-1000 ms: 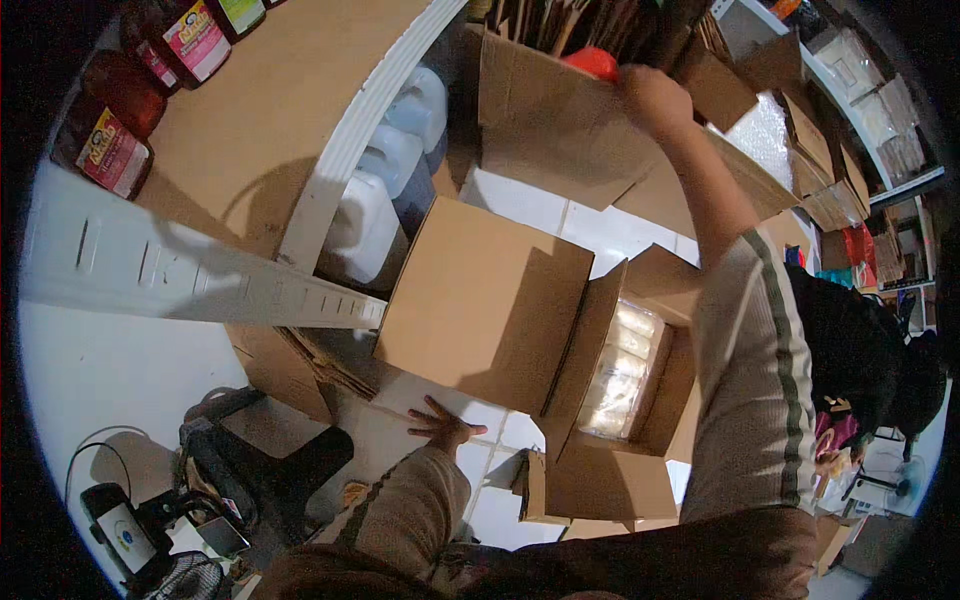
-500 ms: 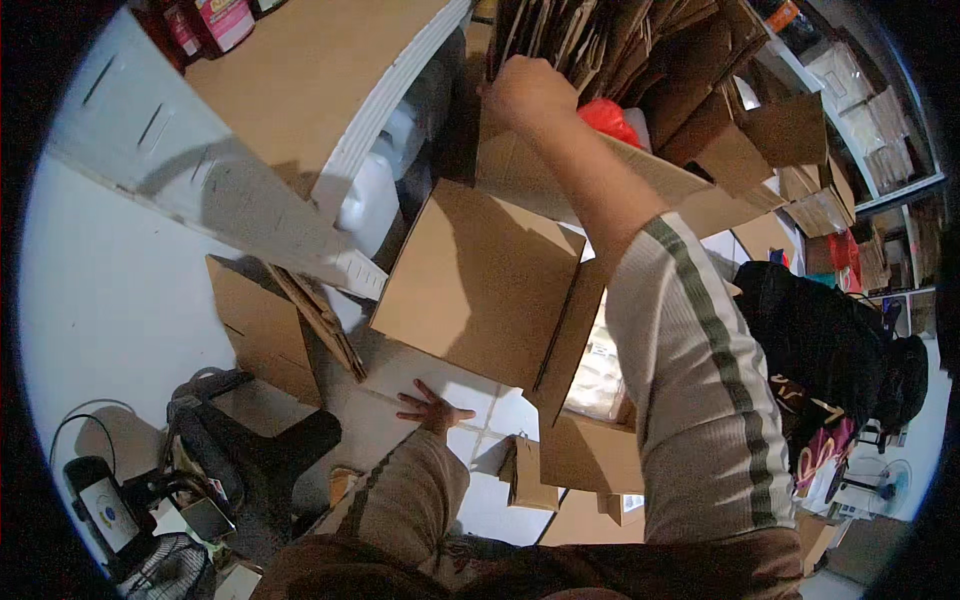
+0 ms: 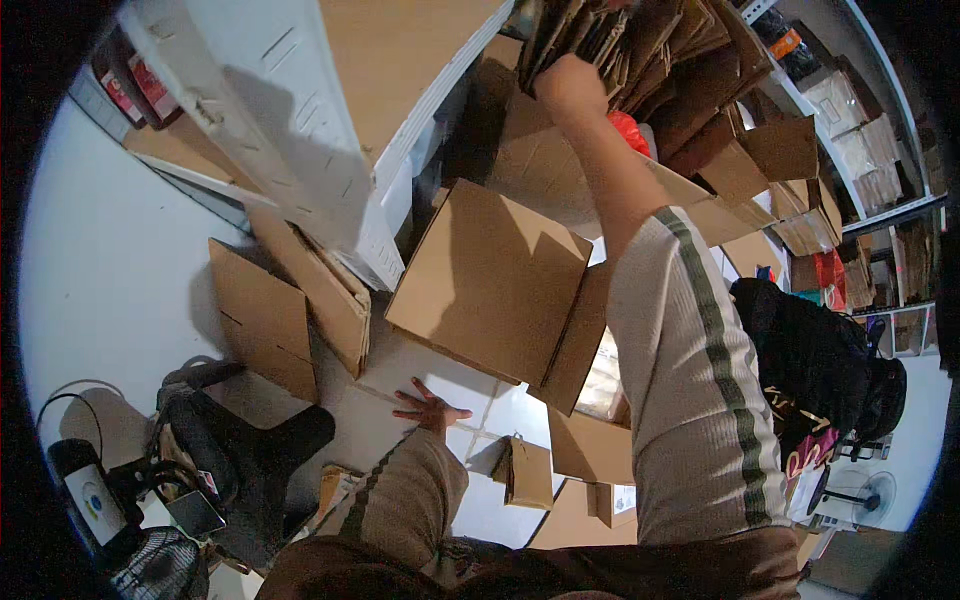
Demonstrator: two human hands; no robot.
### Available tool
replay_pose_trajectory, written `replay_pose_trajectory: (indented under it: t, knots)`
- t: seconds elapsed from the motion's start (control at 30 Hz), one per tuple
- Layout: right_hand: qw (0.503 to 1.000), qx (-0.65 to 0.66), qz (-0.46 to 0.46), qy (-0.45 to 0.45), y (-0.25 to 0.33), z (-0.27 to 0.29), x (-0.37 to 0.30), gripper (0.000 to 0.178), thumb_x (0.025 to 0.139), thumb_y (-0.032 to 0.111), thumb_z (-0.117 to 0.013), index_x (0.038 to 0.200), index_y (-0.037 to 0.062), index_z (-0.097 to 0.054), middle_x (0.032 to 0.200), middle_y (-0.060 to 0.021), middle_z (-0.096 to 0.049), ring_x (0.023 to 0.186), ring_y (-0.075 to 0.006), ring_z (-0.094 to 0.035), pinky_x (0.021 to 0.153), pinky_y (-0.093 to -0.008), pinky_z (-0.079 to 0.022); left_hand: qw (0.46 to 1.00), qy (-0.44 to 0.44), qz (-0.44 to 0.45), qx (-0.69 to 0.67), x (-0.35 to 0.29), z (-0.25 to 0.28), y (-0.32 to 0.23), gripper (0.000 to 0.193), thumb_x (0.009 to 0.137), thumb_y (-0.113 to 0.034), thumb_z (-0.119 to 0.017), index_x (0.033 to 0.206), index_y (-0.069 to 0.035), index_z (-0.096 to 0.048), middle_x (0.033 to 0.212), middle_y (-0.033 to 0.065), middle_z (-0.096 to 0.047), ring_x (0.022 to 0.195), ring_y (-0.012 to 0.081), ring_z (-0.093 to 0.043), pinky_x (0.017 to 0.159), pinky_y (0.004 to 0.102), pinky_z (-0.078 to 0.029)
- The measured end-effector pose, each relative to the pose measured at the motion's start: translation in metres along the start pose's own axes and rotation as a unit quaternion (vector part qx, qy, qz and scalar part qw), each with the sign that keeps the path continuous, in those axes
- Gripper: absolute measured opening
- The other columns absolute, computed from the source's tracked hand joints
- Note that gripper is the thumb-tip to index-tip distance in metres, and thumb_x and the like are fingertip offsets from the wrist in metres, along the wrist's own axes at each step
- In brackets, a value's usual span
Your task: Packaging snacks into cardboard boxes, sealing them with tape, and placing them into a bag.
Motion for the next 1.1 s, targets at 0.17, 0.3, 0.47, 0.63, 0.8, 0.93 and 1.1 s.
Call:
replay_pose_trajectory:
  t: [0.17,0.3,0.47,0.63,0.8,0.93,1.1]
  knots:
    - [0.968,0.044,0.147,-0.2,0.047,0.144,-0.005,0.039,0.073,0.035,-0.06,0.09,0.0009,-0.06,0.084,-0.0222,-0.06,0.079,-0.0365,-0.058,0.066,-0.041,-0.048,0.997,-0.063,0.002,-0.038,-0.003,0.005,0.002,0.141,0.04,-0.064,-0.072,0.132,-0.005,0.016,0.136,0.0174,0.023,0.119,0.049,0.023,0.086,0.0716,0.003]
    - [0.932,0.058,0.116,-0.338,0.002,0.321,-0.024,0.031,0.076,0.03,-0.06,0.087,0.0009,-0.061,0.078,-0.0152,-0.06,0.067,-0.0246,-0.057,0.058,-0.0344,-0.046,0.997,-0.045,-0.034,-0.055,0.009,-0.005,-0.005,0.143,0.039,-0.061,-0.074,0.13,-0.006,0.021,0.138,0.0174,0.017,0.122,0.045,0.02,0.088,0.0703,0.003]
    - [0.921,0.178,0.073,-0.338,-0.086,0.378,-0.126,0.025,0.086,0.021,-0.047,0.096,-0.0003,-0.056,0.08,-0.006,-0.058,0.069,-0.0107,-0.054,0.059,-0.0207,-0.042,0.994,-0.053,-0.006,-0.095,0.004,-0.003,0.014,0.143,0.038,-0.062,-0.074,0.13,-0.009,0.023,0.138,0.0171,0.019,0.121,0.0471,0.019,0.088,0.0703,0.002]
    - [0.791,0.601,0.033,-0.106,-0.169,0.301,-0.176,0.025,0.087,0.02,-0.043,0.095,-0.0015,-0.054,0.082,-0.0064,-0.059,0.07,-0.0128,-0.057,0.057,-0.0237,-0.046,0.995,-0.067,-0.024,-0.076,-0.001,0.001,0.014,0.143,0.041,-0.059,-0.074,0.127,-0.009,0.029,0.135,0.0172,0.025,0.12,0.048,0.021,0.09,0.0685,0.002]
    - [0.765,0.624,-0.041,-0.151,-0.196,0.272,-0.269,0.017,0.084,0.02,-0.05,0.085,0.0036,-0.051,0.075,-0.001,-0.051,0.065,-0.009,-0.05,0.056,-0.0208,-0.041,0.991,-0.053,-0.023,-0.118,0.011,-0.009,-0.001,0.147,0.041,-0.054,-0.078,0.118,-0.011,0.04,0.129,0.027,0.029,0.119,0.0476,0.024,0.094,0.063,0.003]
    - [0.806,0.574,-0.049,-0.135,-0.204,0.259,-0.352,0.017,0.084,0.021,-0.052,0.082,0.0045,-0.049,0.065,0.0012,-0.047,0.059,-0.0059,-0.046,0.053,-0.0179,-0.035,0.985,-0.098,-0.054,-0.133,-0.003,0.004,0.012,0.127,0.054,-0.052,-0.072,0.129,-0.014,0.023,0.132,0.0264,0.025,0.123,0.0439,0.015,0.095,0.0616,-0.004]
    - [0.787,0.586,-0.159,-0.107,-0.239,0.224,-0.497,0.018,0.084,0.022,-0.05,0.08,0.005,-0.048,0.064,-0.0018,-0.05,0.055,-0.008,-0.047,0.051,-0.0201,-0.037,0.63,-0.09,-0.359,-0.683,-0.141,0.069,0.01,0.066,0.081,-0.044,-0.05,0.13,-0.007,-0.026,0.131,0.013,-0.029,0.117,0.0248,-0.034,0.094,0.0402,-0.031]
Point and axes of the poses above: each hand's wrist, its own x-axis towards the middle knuckle, its own z-axis out of the back of the hand, y = z × x, the point moved 10 cm from there along x, towards the middle knuckle
